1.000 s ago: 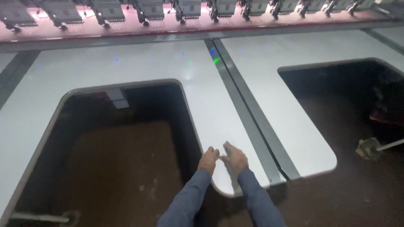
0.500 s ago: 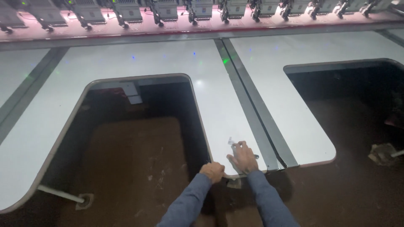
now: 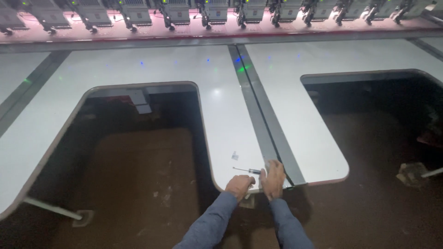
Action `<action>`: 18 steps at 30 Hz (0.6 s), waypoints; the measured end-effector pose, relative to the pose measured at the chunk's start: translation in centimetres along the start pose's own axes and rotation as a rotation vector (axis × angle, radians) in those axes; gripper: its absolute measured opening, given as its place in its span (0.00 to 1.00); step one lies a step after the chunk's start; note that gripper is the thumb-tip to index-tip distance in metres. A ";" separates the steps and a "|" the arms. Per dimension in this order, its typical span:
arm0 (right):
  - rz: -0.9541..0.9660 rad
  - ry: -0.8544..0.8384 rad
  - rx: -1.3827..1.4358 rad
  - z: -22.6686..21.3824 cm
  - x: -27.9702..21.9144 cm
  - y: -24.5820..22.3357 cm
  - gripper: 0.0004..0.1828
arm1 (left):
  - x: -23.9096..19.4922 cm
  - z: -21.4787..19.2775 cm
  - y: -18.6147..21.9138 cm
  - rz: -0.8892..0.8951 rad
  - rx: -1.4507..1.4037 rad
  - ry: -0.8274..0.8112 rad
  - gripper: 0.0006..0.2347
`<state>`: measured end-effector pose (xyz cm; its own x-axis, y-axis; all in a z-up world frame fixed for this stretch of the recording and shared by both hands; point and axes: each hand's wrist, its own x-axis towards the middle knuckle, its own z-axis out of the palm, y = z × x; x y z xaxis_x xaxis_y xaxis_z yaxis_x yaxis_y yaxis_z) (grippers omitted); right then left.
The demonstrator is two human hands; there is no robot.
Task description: The person threads a pink industrial embroidery machine by hand, guiding the thread through the needle area and tension mechanisms. They then move to another machine head and repeat the threading process.
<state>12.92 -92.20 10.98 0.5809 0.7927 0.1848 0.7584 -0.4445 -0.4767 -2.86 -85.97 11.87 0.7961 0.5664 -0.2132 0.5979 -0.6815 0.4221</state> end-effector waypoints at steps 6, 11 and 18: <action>0.062 -0.055 -0.224 -1.9 -1.7 4.3 0.30 | 0.9 -1.8 6.8 0.113 0.197 0.066 0.08; 0.029 -0.124 -0.234 -3.0 -3.0 6.2 0.32 | 3.6 1.4 9.5 0.115 0.158 0.073 0.09; -0.065 -0.182 -0.235 -4.3 -4.6 7.6 0.26 | 2.9 4.0 11.1 0.016 0.158 0.096 0.13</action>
<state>17.28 -101.02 10.17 0.4827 0.8748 0.0412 0.8520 -0.4582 -0.2533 6.44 -93.77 12.39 0.7974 0.5915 -0.1197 0.5988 -0.7506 0.2794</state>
